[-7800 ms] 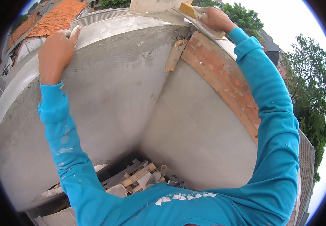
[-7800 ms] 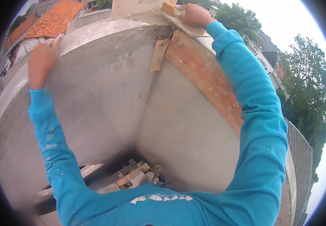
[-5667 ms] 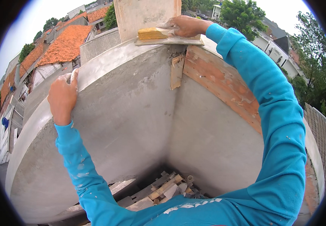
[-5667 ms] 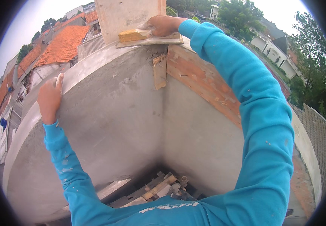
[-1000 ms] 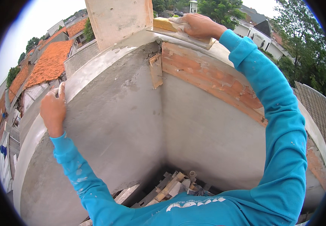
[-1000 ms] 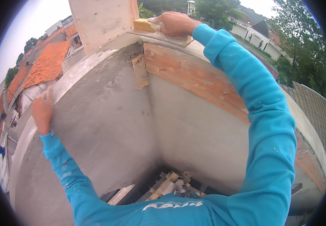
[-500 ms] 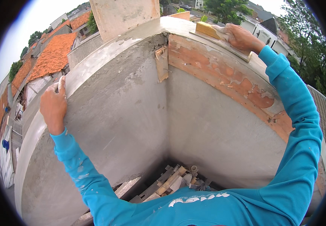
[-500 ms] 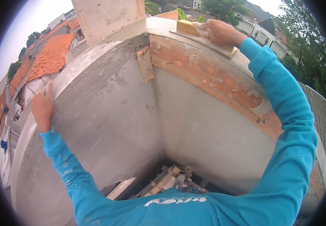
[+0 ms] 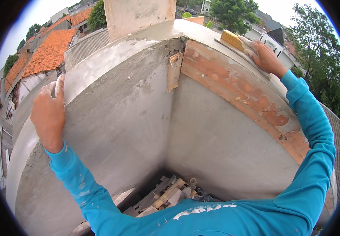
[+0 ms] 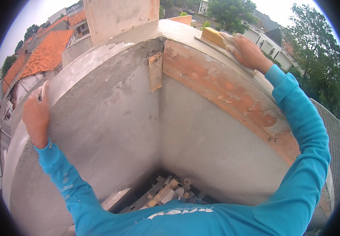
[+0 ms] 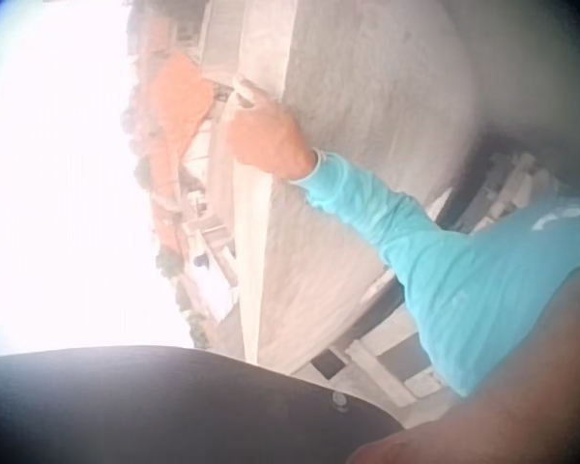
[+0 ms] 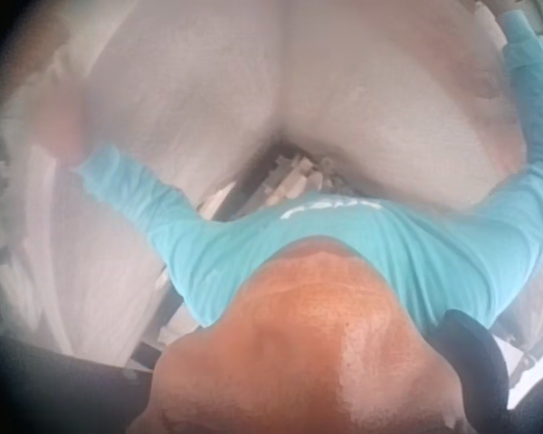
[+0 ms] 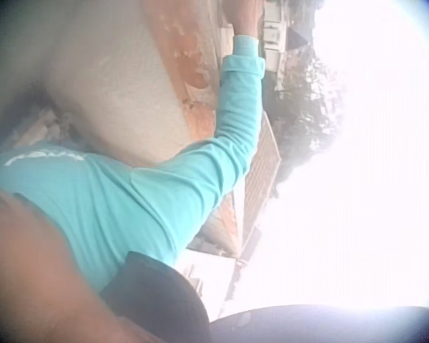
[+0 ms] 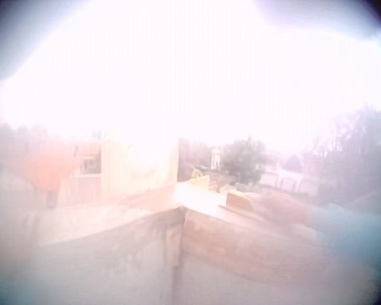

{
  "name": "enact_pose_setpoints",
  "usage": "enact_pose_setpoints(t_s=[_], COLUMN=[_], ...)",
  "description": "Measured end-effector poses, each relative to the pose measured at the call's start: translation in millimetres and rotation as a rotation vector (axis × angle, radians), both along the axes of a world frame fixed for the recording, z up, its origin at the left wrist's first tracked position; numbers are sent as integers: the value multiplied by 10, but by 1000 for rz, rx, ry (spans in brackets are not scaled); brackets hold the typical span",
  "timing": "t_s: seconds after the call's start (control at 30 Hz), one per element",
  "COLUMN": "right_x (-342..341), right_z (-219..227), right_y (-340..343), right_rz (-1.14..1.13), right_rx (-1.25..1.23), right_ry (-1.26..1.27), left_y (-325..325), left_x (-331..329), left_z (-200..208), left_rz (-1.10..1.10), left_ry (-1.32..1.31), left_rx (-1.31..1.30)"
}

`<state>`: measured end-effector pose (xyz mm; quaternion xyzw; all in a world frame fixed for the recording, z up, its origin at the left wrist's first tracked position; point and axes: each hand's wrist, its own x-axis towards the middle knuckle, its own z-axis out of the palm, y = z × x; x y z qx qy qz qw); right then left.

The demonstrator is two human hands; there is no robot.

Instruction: The person applies cement to a curved wall using a trowel and a wooden float, smoothing the surface repeatedly. They scoop cement from a bucket, spread it along the wall edge, and finish with a sponge to even the texture.

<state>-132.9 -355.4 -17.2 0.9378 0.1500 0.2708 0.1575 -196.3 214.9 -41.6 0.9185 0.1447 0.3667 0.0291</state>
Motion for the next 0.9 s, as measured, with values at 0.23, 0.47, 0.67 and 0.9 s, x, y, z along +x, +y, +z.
enact_pose_setpoints(t_s=[0.23, 0.47, 0.67, 0.9], right_x=[1471, 491, -59, 1598], right_z=[150, 118, 120, 158], right_y=[659, 605, 183, 410], right_rz=[-195, 150, -84, -156], right_rx=[14, 52, -10, 56], right_ry=[163, 168, 125, 196], left_y=[0, 80, 34, 115], left_x=[84, 2, 25, 73], left_z=[-7, -23, -33, -83], left_rz=[-21, 22, 34, -32], left_ry=[-11, -37, -22, -90], left_rx=[17, 28, 32, 57])
